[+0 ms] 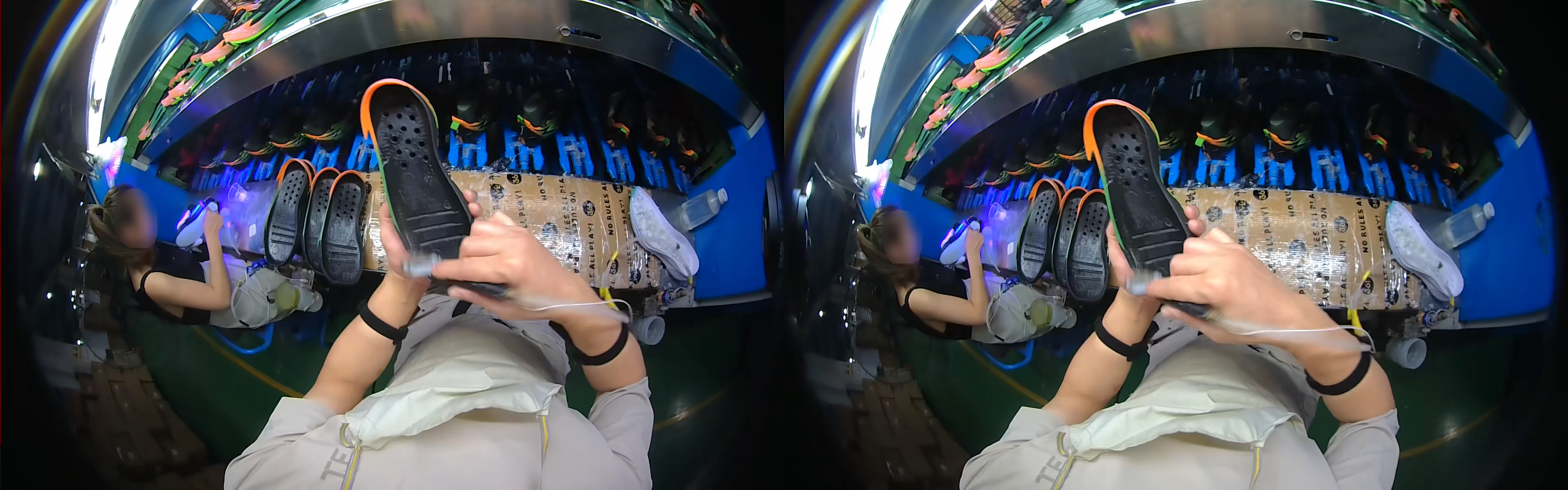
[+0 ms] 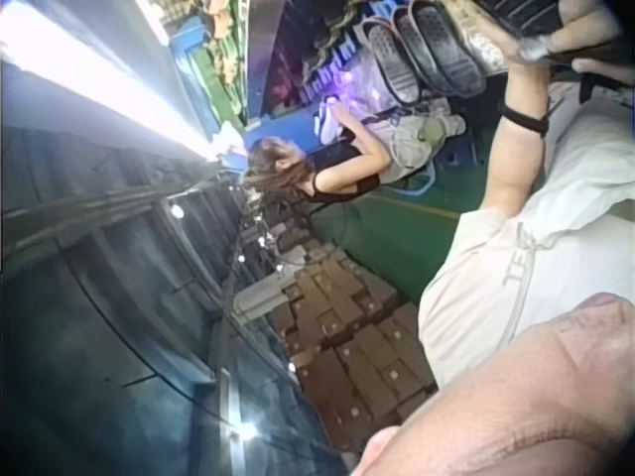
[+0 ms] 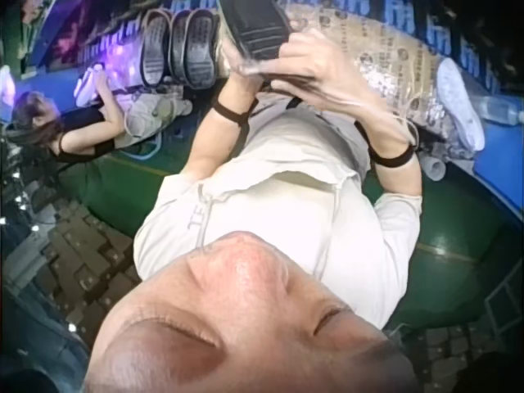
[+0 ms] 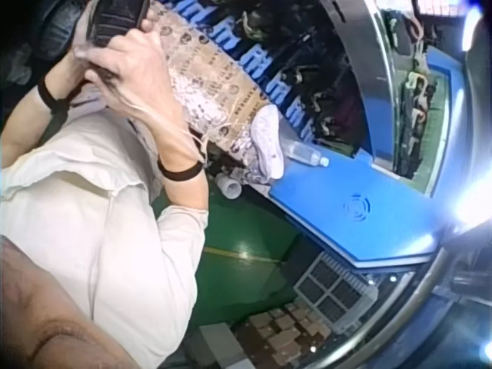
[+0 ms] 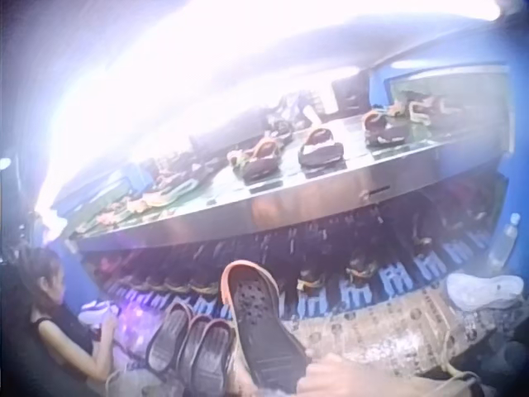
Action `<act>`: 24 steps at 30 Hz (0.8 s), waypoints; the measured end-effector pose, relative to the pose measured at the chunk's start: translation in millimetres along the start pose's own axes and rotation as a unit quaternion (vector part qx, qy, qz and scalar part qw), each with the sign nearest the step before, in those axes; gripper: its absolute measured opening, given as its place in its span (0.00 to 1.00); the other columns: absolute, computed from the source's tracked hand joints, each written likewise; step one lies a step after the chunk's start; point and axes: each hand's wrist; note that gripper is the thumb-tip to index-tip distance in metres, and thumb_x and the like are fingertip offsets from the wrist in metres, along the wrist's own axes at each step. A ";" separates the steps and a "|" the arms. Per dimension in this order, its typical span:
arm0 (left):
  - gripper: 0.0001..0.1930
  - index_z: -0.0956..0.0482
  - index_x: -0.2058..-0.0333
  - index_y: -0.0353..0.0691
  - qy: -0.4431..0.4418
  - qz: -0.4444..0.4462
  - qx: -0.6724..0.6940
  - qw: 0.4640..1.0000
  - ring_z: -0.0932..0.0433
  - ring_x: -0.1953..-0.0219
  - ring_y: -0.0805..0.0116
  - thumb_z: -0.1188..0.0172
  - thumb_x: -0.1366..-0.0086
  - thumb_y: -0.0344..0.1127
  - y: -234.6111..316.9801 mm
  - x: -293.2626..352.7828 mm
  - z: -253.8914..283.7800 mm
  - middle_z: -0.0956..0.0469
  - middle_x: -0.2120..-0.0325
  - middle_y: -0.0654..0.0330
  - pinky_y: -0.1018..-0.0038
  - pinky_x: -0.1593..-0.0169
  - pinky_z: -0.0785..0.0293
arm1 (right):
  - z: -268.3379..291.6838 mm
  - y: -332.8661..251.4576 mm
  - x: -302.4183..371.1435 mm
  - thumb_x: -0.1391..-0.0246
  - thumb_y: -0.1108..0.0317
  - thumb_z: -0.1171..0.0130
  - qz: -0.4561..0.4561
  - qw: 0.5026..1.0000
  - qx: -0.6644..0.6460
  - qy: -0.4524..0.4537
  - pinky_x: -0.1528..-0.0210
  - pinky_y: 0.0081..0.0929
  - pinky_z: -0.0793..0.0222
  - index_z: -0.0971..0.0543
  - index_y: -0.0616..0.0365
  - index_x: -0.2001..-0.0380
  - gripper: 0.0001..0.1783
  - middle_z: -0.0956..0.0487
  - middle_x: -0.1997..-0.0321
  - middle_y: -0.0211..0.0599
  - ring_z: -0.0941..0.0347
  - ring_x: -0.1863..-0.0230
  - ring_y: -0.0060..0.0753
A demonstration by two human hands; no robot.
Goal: The person picks up shoe soles from a conveyor belt, applies adhesive to their surfaces using a brush-like tool connected to a hose, and then places the soles onto a different conveyor belt.
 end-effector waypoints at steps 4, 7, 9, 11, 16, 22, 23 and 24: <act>0.49 0.30 0.33 0.36 -0.043 0.005 -0.024 0.999 0.23 0.41 0.47 0.55 0.30 0.79 13.5 -5.8 -12.3 0.25 0.42 0.43 0.49 0.37 0.21 | 9.5 -2.1 6.2 0.42 0.66 0.25 -0.080 0.996 -0.013 0.045 0.51 0.39 0.32 0.11 0.51 0.54 0.13 0.18 0.68 0.34 0.21 0.60 0.39; 0.53 0.33 0.31 0.34 -0.028 0.001 -0.070 0.997 0.22 0.42 0.47 0.53 0.32 0.81 21.3 -15.0 -19.9 0.25 0.42 0.43 0.50 0.39 0.18 | 14.2 -6.1 4.5 0.46 0.68 0.23 0.005 0.999 0.002 -0.035 0.56 0.37 0.34 0.10 0.52 0.52 0.17 0.20 0.70 0.32 0.24 0.66 0.38; 0.56 0.34 0.30 0.33 -0.037 0.007 -0.103 0.994 0.21 0.42 0.47 0.54 0.33 0.84 30.6 -14.3 -20.9 0.25 0.42 0.42 0.50 0.39 0.18 | 22.9 -11.4 6.4 0.46 0.68 0.23 0.024 0.993 -0.073 -0.095 0.57 0.37 0.35 0.10 0.52 0.51 0.18 0.21 0.70 0.32 0.25 0.66 0.38; 0.59 0.34 0.29 0.31 -0.066 0.014 -0.110 0.992 0.21 0.42 0.46 0.56 0.35 0.86 34.3 -15.1 -21.7 0.25 0.41 0.41 0.49 0.39 0.18 | 25.4 -11.1 6.7 0.47 0.69 0.22 -0.022 0.998 -0.039 -0.037 0.56 0.36 0.34 0.10 0.52 0.51 0.18 0.21 0.70 0.31 0.25 0.65 0.37; 0.48 0.31 0.31 0.26 -0.091 0.013 -0.172 0.981 0.14 0.47 0.39 0.61 0.25 0.71 45.3 -27.2 -37.9 0.19 0.45 0.33 0.50 0.42 0.14 | 32.9 -13.3 0.4 0.48 0.67 0.22 0.030 0.993 0.000 -0.114 0.55 0.35 0.32 0.10 0.51 0.51 0.19 0.20 0.70 0.32 0.25 0.66 0.38; 0.37 0.29 0.33 0.24 -0.084 0.055 -0.265 0.959 0.12 0.47 0.44 0.59 0.22 0.55 68.9 -37.5 -53.0 0.17 0.44 0.35 0.53 0.41 0.14 | 33.5 -10.3 -1.0 0.50 0.68 0.21 -0.021 0.996 0.049 -0.067 0.58 0.38 0.34 0.10 0.51 0.52 0.20 0.23 0.71 0.30 0.25 0.66 0.37; 0.33 0.26 0.34 0.26 -0.092 0.081 -0.260 0.958 0.11 0.48 0.52 0.57 0.20 0.51 72.8 -41.1 -48.4 0.16 0.45 0.40 0.60 0.42 0.14 | 32.9 -10.8 -0.8 0.50 0.68 0.21 -0.002 0.995 0.044 -0.094 0.58 0.38 0.34 0.10 0.51 0.52 0.20 0.23 0.71 0.31 0.25 0.66 0.37; 0.33 0.26 0.35 0.25 -0.074 0.086 -0.305 0.946 0.12 0.48 0.52 0.57 0.21 0.51 74.9 -43.0 -47.7 0.15 0.45 0.40 0.59 0.41 0.14 | 32.9 -10.6 -1.0 0.50 0.68 0.21 0.018 0.992 0.039 -0.121 0.59 0.38 0.34 0.10 0.51 0.52 0.20 0.23 0.71 0.31 0.26 0.66 0.37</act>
Point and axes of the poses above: each hand's wrist, its own x-axis away from the middle knuckle, its own z-axis out of the back of the hand, y = z × x
